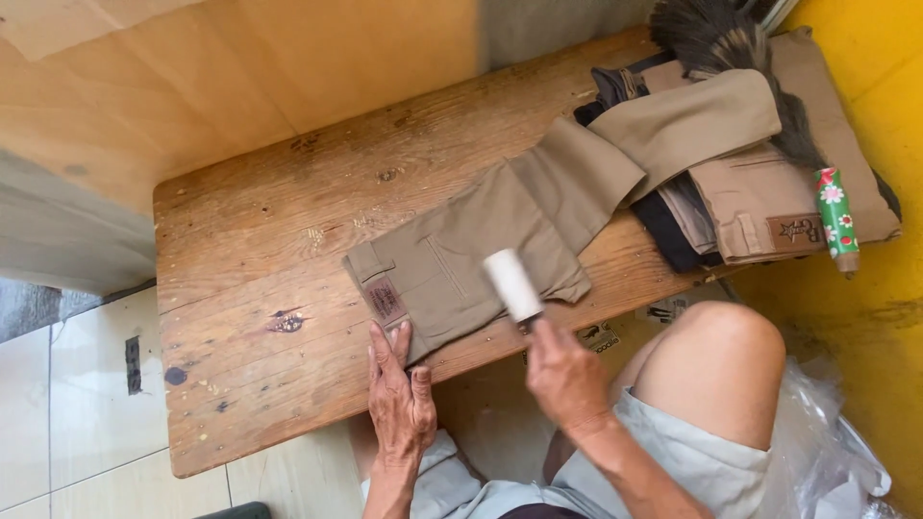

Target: The person uses a lint roller to remove lint and debris from a pair of beige trousers laid on a wooden table. They roll the tool over the fabric repeatedly, adjusting the garment to cover different areas.

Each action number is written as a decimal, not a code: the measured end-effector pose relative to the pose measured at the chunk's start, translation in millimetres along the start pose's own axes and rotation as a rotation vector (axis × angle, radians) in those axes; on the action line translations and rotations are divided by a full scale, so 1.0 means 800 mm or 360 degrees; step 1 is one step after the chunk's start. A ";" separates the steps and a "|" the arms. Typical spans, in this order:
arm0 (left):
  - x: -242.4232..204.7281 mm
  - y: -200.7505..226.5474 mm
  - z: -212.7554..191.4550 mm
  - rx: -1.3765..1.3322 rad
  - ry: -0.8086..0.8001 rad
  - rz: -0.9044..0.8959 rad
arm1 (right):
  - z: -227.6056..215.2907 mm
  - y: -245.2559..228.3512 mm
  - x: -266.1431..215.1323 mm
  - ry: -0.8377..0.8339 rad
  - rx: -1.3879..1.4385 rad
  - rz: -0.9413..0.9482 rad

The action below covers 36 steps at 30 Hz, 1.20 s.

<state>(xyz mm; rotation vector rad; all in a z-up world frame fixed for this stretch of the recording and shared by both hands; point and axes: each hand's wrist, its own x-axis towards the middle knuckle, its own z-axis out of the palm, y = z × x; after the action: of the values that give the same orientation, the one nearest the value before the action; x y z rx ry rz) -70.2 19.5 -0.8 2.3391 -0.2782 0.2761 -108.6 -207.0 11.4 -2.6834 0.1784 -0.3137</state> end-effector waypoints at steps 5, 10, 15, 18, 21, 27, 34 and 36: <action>-0.001 0.006 0.012 0.0136 0.0096 0.0101 | -0.029 0.014 0.003 0.0093 -0.0082 0.0192; -0.002 0.001 0.024 0.0482 0.0237 0.0323 | 0.031 -0.018 -0.044 -0.0004 0.0146 -0.0409; 0.007 -0.019 0.016 0.0610 0.0270 0.0449 | -0.027 0.059 0.026 -0.0012 -0.0245 0.0036; 0.020 -0.023 0.013 0.0731 0.0231 0.0601 | -0.079 0.115 0.060 -0.0109 0.0142 0.0610; 0.021 -0.019 0.008 0.0786 0.0198 0.0687 | -0.091 0.124 0.067 -0.0019 0.0531 0.0864; 0.037 -0.004 -0.006 0.0758 -0.0142 0.0420 | -0.104 0.103 0.087 -0.0124 0.0799 0.0811; 0.086 0.049 0.044 0.0538 -0.0069 0.0521 | -0.139 0.090 0.169 -0.0269 0.0635 0.0546; 0.105 0.057 0.078 0.0431 -0.0035 0.0474 | -0.117 0.100 0.186 0.0023 0.0449 0.0181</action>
<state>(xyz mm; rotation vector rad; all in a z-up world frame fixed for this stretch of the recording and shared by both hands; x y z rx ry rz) 4.1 -66.1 9.4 2.5647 -0.6371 0.4571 5.6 -342.5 87.9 -2.3825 0.2686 -0.2985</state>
